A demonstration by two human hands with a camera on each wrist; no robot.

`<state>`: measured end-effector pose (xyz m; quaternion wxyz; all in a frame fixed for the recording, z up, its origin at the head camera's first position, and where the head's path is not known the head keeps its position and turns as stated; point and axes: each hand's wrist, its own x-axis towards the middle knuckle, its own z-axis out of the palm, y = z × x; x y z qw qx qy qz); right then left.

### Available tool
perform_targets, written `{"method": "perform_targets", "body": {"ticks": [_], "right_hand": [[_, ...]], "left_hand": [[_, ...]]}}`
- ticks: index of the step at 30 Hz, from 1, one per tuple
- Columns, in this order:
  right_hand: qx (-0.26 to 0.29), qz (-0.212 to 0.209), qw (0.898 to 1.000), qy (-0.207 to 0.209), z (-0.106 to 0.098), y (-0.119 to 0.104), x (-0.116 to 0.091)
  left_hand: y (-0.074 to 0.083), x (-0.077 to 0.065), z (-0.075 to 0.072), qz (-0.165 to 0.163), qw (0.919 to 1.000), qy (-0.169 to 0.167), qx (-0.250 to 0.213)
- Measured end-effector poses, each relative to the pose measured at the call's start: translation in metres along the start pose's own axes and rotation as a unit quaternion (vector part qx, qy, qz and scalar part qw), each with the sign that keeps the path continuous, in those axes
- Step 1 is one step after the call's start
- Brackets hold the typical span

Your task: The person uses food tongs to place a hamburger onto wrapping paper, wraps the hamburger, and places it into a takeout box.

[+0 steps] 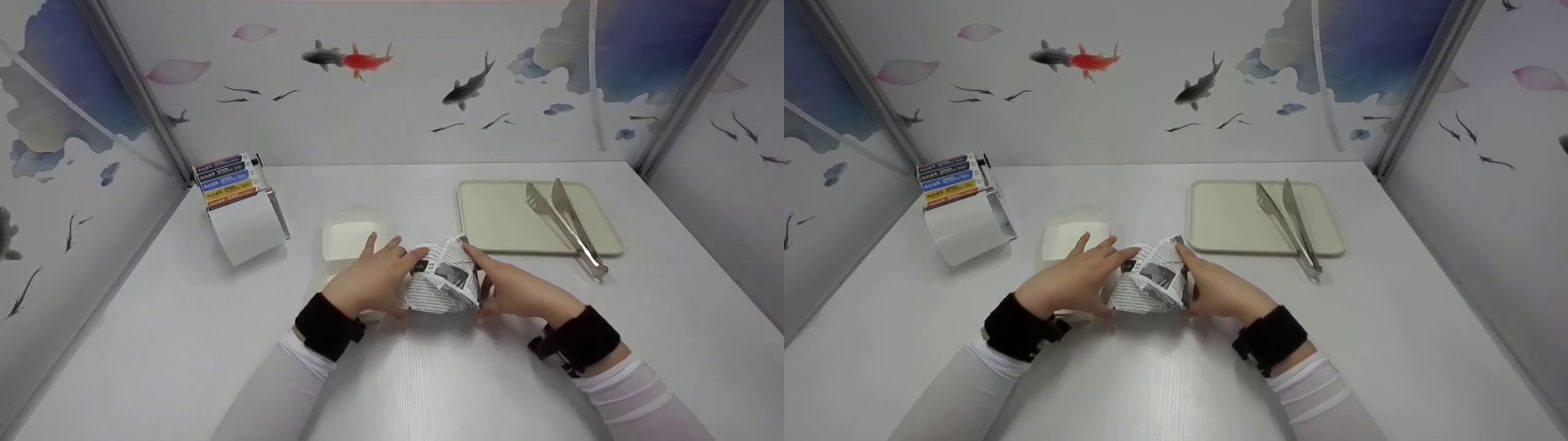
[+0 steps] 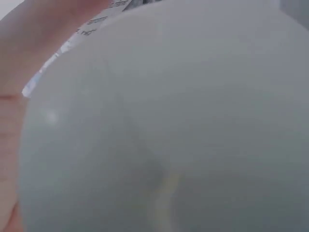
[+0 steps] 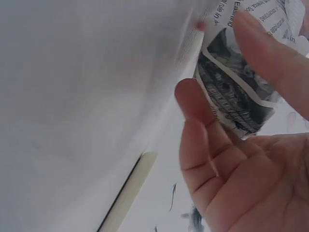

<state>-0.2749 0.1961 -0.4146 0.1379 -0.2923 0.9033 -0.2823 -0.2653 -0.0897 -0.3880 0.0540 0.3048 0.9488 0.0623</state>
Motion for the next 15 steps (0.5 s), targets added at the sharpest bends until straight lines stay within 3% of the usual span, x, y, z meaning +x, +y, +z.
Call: {"method": "perform_targets", "body": {"ticks": [3, 8, 15], "right_hand": [[0.038, -0.032, 0.998, 0.024, -0.005, -0.005, -0.001], [0.048, -0.097, 0.992, 0.057, -0.007, -0.027, 0.003], [0.052, -0.135, 0.988, 0.057, 0.006, -0.076, 0.037]], "left_hand": [[-0.005, -0.011, -0.010, -0.002, 0.9993, 0.018, -0.033], [-0.020, -0.046, -0.028, -0.012, 0.9972, 0.026, -0.069], [-0.063, -0.092, -0.036, -0.053, 0.9895, 0.027, -0.132]]}}
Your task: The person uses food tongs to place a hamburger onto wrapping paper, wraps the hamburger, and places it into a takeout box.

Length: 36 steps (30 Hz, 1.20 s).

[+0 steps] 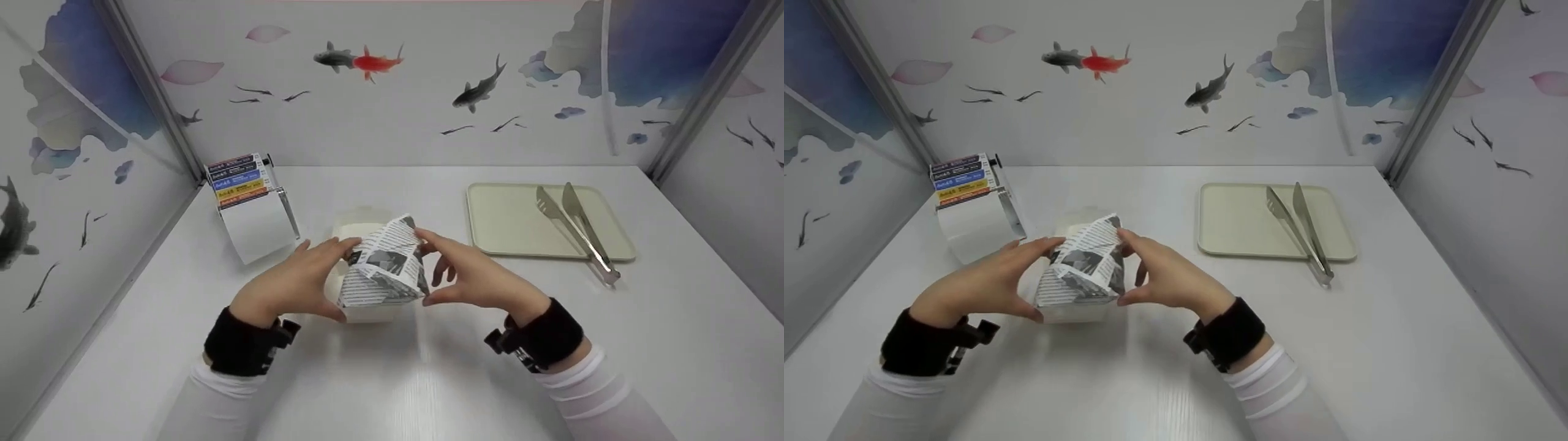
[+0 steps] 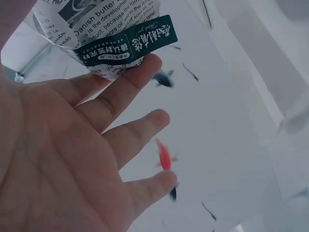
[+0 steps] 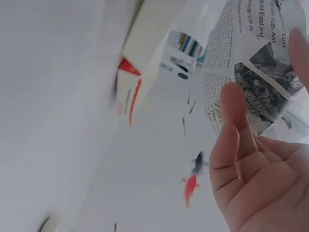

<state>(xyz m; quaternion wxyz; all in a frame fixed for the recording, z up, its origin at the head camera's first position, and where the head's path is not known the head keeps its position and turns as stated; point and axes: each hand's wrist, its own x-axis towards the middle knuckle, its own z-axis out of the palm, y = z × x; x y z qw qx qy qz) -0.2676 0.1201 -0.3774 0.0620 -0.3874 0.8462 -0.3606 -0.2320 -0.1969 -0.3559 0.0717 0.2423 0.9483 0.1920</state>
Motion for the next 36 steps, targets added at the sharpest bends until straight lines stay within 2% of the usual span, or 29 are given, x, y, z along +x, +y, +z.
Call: {"method": "perform_targets", "body": {"ticks": [3, 6, 8, 11, 16, 23, 30, 36], "right_hand": [[0.009, 0.005, 1.000, -0.014, 0.017, -0.008, 0.022], [0.009, 0.024, 0.999, -0.042, 0.036, -0.006, 0.035], [-0.002, 0.045, 0.997, -0.067, 0.044, 0.002, 0.035], [-0.024, 0.070, 0.992, -0.099, 0.048, 0.016, 0.028], [-0.017, 0.083, 0.989, -0.122, 0.035, 0.034, 0.005], [0.007, 0.079, 0.987, -0.138, 0.012, 0.048, -0.029], [0.002, 0.060, 0.989, -0.132, -0.004, 0.053, -0.054], [-0.035, 0.053, 0.990, -0.127, -0.013, 0.046, -0.063]], "left_hand": [[-0.026, -0.008, 0.002, -0.011, 0.9993, -0.002, -0.036], [-0.050, -0.008, 0.014, -0.015, 0.9980, -0.018, -0.059], [-0.056, -0.001, 0.028, -0.005, 0.9964, -0.034, -0.077], [-0.058, 0.011, 0.044, 0.013, 0.9942, -0.045, -0.096], [-0.045, 0.022, 0.057, 0.040, 0.9906, -0.051, -0.120], [-0.018, 0.022, 0.066, 0.058, 0.9919, -0.063, -0.094], [0.010, 0.021, 0.074, 0.077, 0.9961, -0.023, -0.036], [0.022, 0.022, 0.078, 0.080, 0.9968, 0.000, -0.003]]}}
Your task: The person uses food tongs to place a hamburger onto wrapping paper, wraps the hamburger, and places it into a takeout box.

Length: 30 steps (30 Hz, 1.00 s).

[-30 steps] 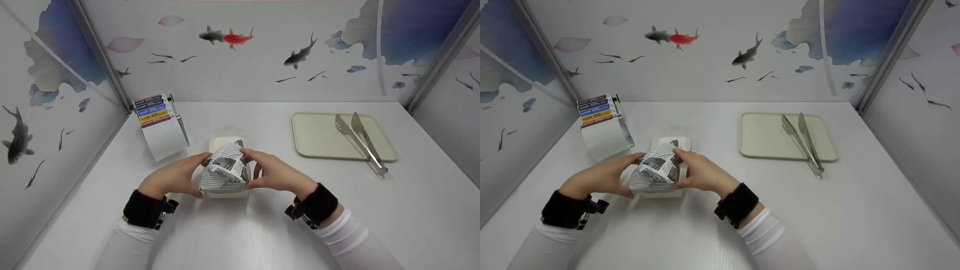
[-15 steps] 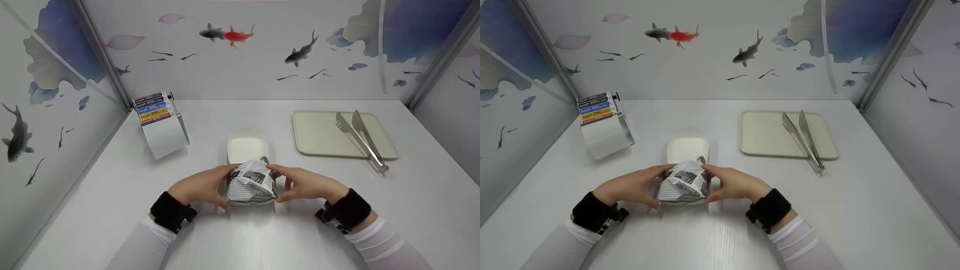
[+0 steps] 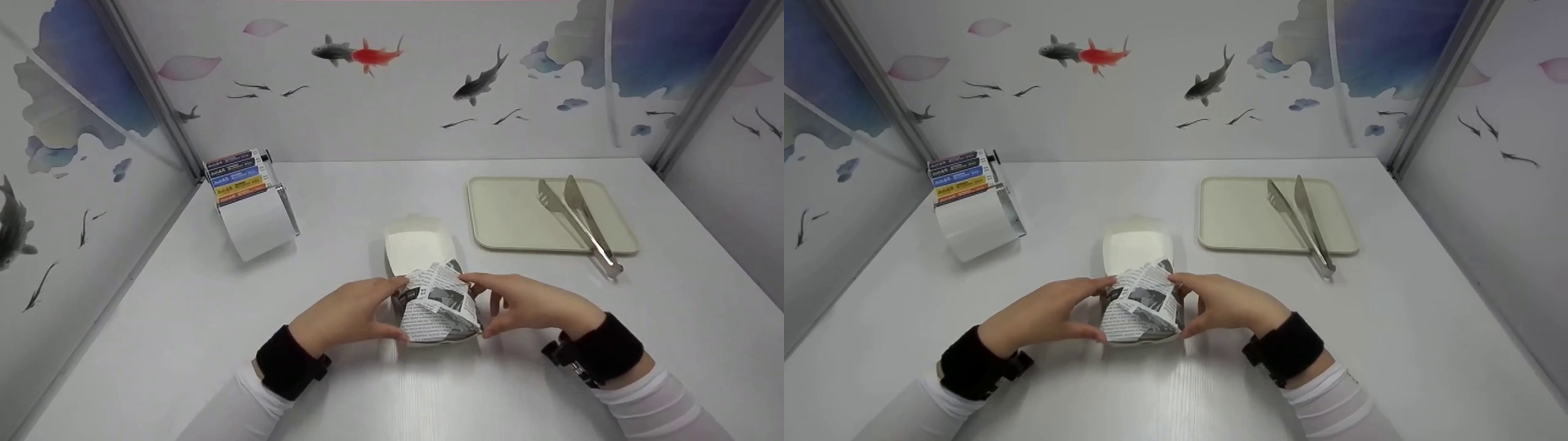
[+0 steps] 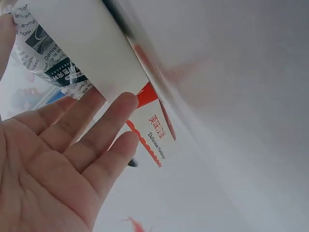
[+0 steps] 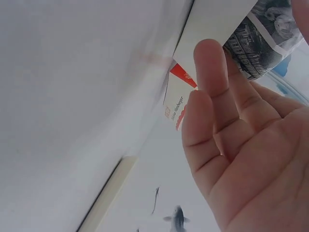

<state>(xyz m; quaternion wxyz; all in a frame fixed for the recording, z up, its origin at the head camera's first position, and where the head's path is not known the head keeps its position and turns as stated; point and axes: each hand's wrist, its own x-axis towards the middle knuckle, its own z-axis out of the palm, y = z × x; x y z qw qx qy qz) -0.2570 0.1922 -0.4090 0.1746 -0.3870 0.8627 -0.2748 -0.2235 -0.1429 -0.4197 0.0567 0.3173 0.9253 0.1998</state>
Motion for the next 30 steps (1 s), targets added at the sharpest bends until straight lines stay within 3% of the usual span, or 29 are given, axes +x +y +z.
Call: {"method": "perform_targets", "body": {"ticks": [6, 12, 19, 30], "right_hand": [[-0.035, -0.014, 0.999, 0.038, -0.006, -0.006, -0.002], [-0.070, 0.005, 0.995, 0.069, -0.001, -0.005, 0.004], [-0.063, 0.008, 0.997, 0.046, 0.003, -0.003, 0.008], [-0.075, 0.014, 0.997, -0.019, 0.004, -0.002, 0.013]], "left_hand": [[-0.001, 0.008, 0.000, -0.013, 0.9996, 0.004, -0.027], [0.004, 0.022, -0.002, -0.017, 0.9983, -0.027, -0.049], [0.007, 0.022, -0.002, -0.022, 0.9962, -0.056, -0.063], [-0.005, 0.029, 0.006, -0.013, 0.9936, -0.067, -0.089]]}}
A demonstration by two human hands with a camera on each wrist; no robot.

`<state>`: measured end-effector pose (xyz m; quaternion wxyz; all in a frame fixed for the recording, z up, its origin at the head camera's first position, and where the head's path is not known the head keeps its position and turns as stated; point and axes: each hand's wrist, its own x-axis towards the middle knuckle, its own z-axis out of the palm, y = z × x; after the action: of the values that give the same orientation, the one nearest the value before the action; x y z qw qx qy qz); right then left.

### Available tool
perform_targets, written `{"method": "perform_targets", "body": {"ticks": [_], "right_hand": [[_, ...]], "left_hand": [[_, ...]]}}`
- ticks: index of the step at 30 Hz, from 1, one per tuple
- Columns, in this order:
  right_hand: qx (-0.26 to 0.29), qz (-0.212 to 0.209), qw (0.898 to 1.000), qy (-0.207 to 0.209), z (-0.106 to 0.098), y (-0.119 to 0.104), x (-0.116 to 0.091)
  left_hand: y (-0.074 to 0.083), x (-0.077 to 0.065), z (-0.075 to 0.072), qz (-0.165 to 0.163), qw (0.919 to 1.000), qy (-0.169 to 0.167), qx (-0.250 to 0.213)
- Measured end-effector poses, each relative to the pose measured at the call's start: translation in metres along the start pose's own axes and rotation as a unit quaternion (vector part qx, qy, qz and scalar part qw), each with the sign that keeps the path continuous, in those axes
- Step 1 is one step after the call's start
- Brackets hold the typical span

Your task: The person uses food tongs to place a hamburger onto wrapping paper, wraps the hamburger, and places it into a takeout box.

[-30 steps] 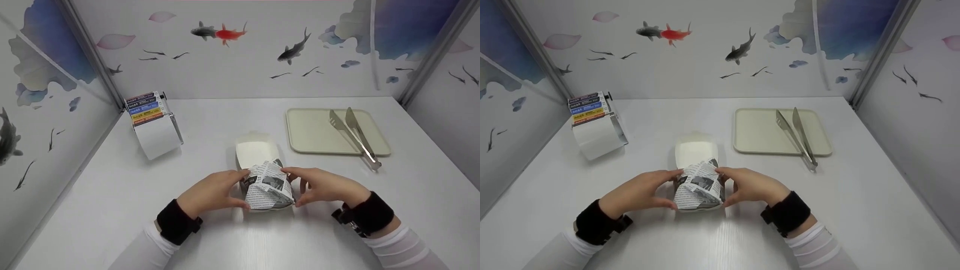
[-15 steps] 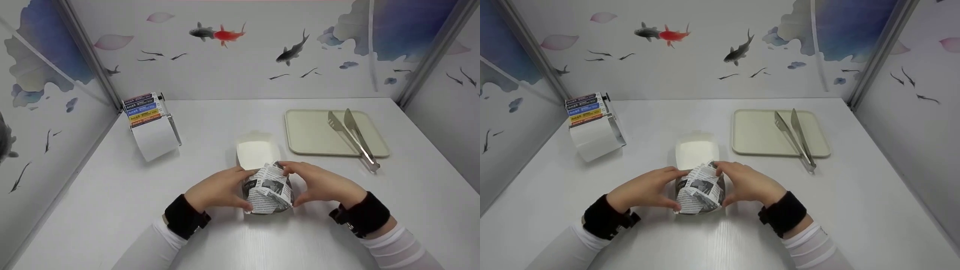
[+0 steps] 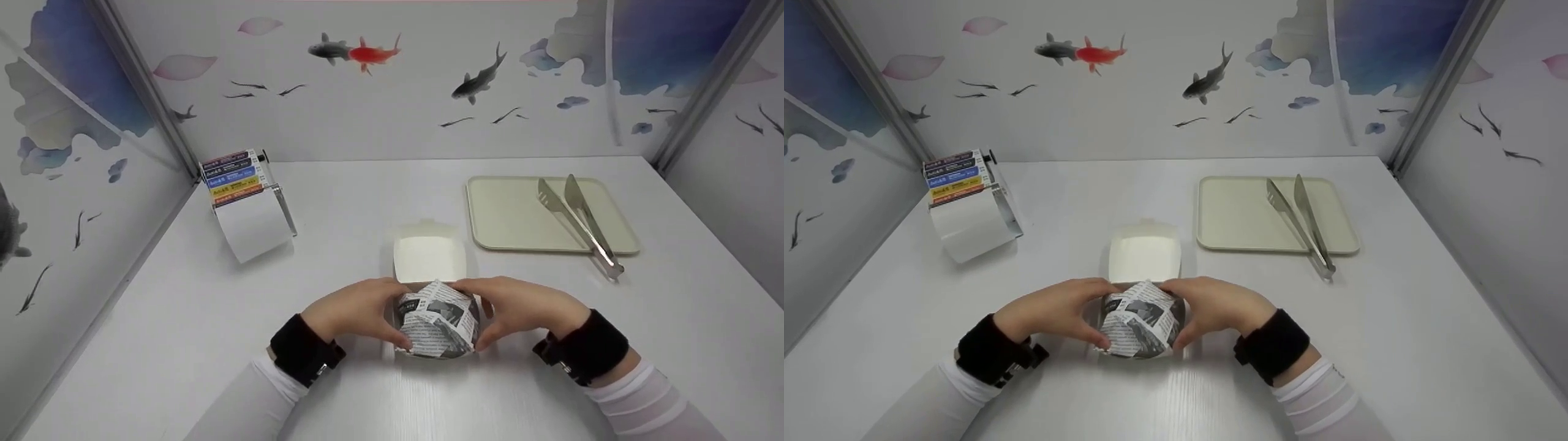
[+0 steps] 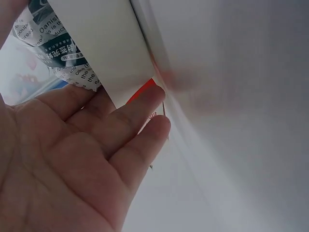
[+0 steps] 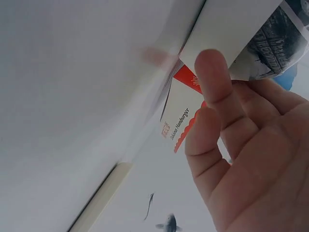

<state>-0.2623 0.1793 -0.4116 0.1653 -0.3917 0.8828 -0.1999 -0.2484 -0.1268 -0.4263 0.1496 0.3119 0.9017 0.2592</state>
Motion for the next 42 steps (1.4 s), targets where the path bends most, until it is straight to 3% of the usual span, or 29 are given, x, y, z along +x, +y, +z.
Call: {"method": "perform_targets", "body": {"ticks": [5, 11, 15, 19, 24, 27, 30, 34, 38, 42], "right_hand": [[0.013, 0.009, 1.000, -0.025, 0.001, 0.001, 0.003], [0.020, -0.016, 1.000, -0.007, 0.004, 0.001, 0.006], [0.014, -0.010, 1.000, 0.000, 0.004, -0.001, 0.008], [0.003, -0.019, 1.000, 0.017, 0.004, -0.002, 0.007], [0.042, -0.022, 0.999, 0.012, 0.002, 0.004, 0.008], [0.056, -0.013, 0.998, 0.002, 0.000, 0.009, 0.008], [0.052, -0.006, 0.999, 0.000, -0.003, 0.012, 0.005], [0.045, 0.006, 0.999, 0.003, -0.004, 0.012, 0.003], [0.015, 0.026, 0.999, 0.014, -0.003, 0.011, 0.002], [-0.028, 0.042, 0.998, 0.034, -0.003, 0.006, -0.002]], "left_hand": [[-0.002, 0.005, 0.001, 0.011, 0.9997, 0.001, 0.020], [0.004, 0.005, 0.004, 0.012, 0.9975, 0.020, 0.066], [0.007, 0.004, 0.006, 0.004, 0.9968, 0.023, 0.077], [0.006, 0.006, 0.007, 0.007, 0.9976, 0.019, 0.066], [0.001, 0.007, 0.006, 0.010, 0.9996, 0.007, 0.027], [0.006, 0.002, 0.004, 0.003, 0.9984, 0.020, 0.053], [0.025, -0.010, -0.002, 0.013, 0.9852, 0.074, 0.154], [0.056, -0.026, -0.002, 0.069, 0.9528, 0.147, 0.257], [0.073, -0.028, 0.017, 0.134, 0.9380, 0.126, 0.294], [0.072, -0.021, 0.037, 0.152, 0.9191, 0.128, 0.340]]}}
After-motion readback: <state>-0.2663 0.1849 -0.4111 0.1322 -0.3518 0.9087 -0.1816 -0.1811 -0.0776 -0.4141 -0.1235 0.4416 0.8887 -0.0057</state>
